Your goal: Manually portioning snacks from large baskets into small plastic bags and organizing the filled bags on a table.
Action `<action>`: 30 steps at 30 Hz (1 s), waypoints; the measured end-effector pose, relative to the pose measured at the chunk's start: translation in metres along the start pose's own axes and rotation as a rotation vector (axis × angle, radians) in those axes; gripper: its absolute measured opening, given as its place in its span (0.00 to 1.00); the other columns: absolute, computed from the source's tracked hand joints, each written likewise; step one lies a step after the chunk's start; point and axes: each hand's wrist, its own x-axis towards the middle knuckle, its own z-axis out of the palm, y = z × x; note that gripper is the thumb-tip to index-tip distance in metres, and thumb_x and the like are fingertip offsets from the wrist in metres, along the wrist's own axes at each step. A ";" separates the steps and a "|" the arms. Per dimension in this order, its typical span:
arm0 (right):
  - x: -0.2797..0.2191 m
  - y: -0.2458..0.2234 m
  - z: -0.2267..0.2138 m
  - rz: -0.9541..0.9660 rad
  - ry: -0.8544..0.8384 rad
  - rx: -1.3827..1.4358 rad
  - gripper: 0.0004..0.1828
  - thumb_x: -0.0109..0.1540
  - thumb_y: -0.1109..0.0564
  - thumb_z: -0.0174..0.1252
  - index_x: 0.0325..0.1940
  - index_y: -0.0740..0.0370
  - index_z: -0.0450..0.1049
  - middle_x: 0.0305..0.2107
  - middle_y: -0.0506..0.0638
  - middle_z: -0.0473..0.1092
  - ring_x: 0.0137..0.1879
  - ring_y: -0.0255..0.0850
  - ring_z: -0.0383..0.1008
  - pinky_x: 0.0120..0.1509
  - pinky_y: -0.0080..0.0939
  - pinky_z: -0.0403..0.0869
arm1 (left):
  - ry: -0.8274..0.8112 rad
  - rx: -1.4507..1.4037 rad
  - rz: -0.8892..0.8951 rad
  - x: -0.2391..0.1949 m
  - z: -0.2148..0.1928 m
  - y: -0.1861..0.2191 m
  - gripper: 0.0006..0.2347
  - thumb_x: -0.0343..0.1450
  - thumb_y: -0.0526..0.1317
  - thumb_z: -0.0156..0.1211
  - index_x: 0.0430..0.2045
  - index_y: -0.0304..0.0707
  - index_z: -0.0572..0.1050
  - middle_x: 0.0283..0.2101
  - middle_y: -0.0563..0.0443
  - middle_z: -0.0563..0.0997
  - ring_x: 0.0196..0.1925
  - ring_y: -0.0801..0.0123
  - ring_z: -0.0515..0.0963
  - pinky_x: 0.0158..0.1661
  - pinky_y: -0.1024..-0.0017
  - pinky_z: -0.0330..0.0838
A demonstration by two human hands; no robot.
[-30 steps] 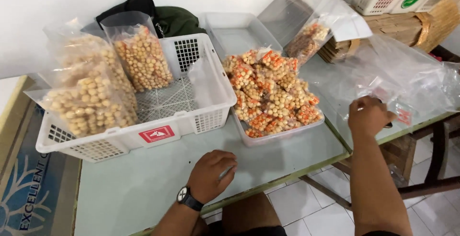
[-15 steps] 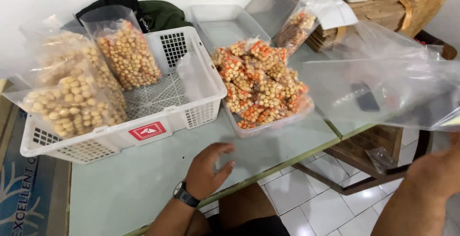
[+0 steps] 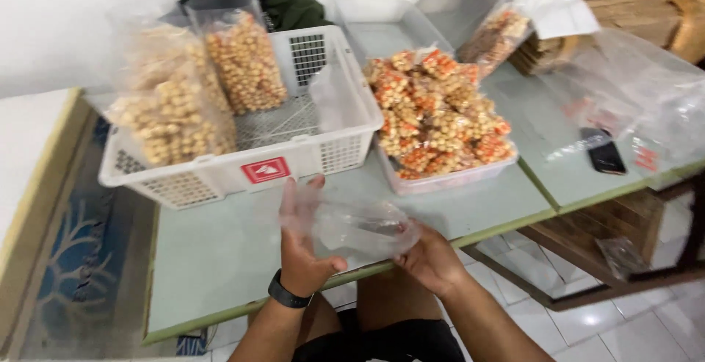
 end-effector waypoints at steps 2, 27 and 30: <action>-0.038 -0.014 0.063 -0.040 -0.091 -0.157 0.11 0.72 0.49 0.67 0.56 0.53 0.82 0.43 0.49 0.82 0.47 0.46 0.84 0.46 0.51 0.81 | 0.060 0.131 -0.004 -0.004 -0.016 -0.007 0.66 0.64 0.73 0.78 0.88 0.29 0.44 0.79 0.26 0.73 0.85 0.41 0.71 0.86 0.40 0.58; -0.030 0.007 0.114 -0.885 -0.447 -0.933 0.42 0.82 0.35 0.35 0.93 0.66 0.55 0.82 0.72 0.64 0.87 0.69 0.64 0.90 0.75 0.59 | 0.031 0.141 -0.074 0.013 -0.011 -0.004 0.36 0.89 0.61 0.35 0.86 0.25 0.60 0.78 0.21 0.73 0.80 0.30 0.72 0.78 0.32 0.64; -0.023 0.019 0.118 -0.998 -0.528 -0.791 0.40 0.85 0.39 0.32 0.92 0.72 0.51 0.82 0.74 0.62 0.88 0.69 0.60 0.91 0.77 0.56 | 0.006 0.211 -0.026 0.011 -0.012 -0.009 0.37 0.88 0.63 0.38 0.83 0.26 0.64 0.80 0.27 0.73 0.82 0.34 0.72 0.80 0.35 0.63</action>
